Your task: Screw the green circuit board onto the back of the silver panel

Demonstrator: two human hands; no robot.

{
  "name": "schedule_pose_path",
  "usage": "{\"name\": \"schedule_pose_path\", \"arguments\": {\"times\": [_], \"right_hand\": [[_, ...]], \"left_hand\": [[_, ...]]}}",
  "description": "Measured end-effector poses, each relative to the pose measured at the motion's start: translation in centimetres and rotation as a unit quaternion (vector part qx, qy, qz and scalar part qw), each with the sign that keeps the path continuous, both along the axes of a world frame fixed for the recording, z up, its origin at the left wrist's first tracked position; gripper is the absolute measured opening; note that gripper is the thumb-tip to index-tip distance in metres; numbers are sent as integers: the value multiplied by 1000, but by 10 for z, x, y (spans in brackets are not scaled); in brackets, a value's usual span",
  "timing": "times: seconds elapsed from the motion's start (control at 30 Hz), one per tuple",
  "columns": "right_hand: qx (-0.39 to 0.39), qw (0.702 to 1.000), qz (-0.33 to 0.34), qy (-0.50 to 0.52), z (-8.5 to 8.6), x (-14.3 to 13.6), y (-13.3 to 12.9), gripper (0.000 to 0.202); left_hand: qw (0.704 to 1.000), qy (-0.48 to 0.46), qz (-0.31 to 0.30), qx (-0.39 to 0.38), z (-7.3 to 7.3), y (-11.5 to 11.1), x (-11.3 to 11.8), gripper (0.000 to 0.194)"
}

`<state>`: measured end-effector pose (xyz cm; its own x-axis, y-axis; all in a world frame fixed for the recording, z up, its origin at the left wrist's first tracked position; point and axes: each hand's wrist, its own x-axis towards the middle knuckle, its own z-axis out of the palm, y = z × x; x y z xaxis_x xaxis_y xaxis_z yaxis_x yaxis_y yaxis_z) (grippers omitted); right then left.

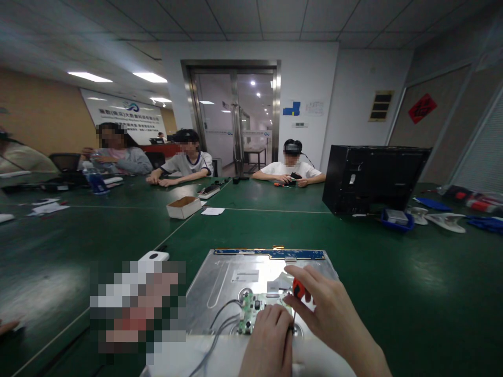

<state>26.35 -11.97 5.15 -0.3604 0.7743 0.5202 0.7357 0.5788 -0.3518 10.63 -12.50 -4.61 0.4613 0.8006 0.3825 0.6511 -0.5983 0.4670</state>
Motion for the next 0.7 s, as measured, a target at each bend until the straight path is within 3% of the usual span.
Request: {"name": "schedule_pose_path", "arguments": {"times": [0.2,0.37,0.5,0.7], "right_hand": [[-45,997,44,43,5,0,-6,54],[-36,997,47,44,6,-1,-6,64],[-27,998,38,44,1,0,-2,58],[-11,999,22,25,-2,1,0,33]], "left_hand": [[1000,2,-12,-7,2,0,-2,20],[1000,-4,-10,-20,2,-1,-2,22],[1000,-3,-10,-17,2,-1,-1,22],[1000,1,-9,-1,1,1,-2,20]]}}
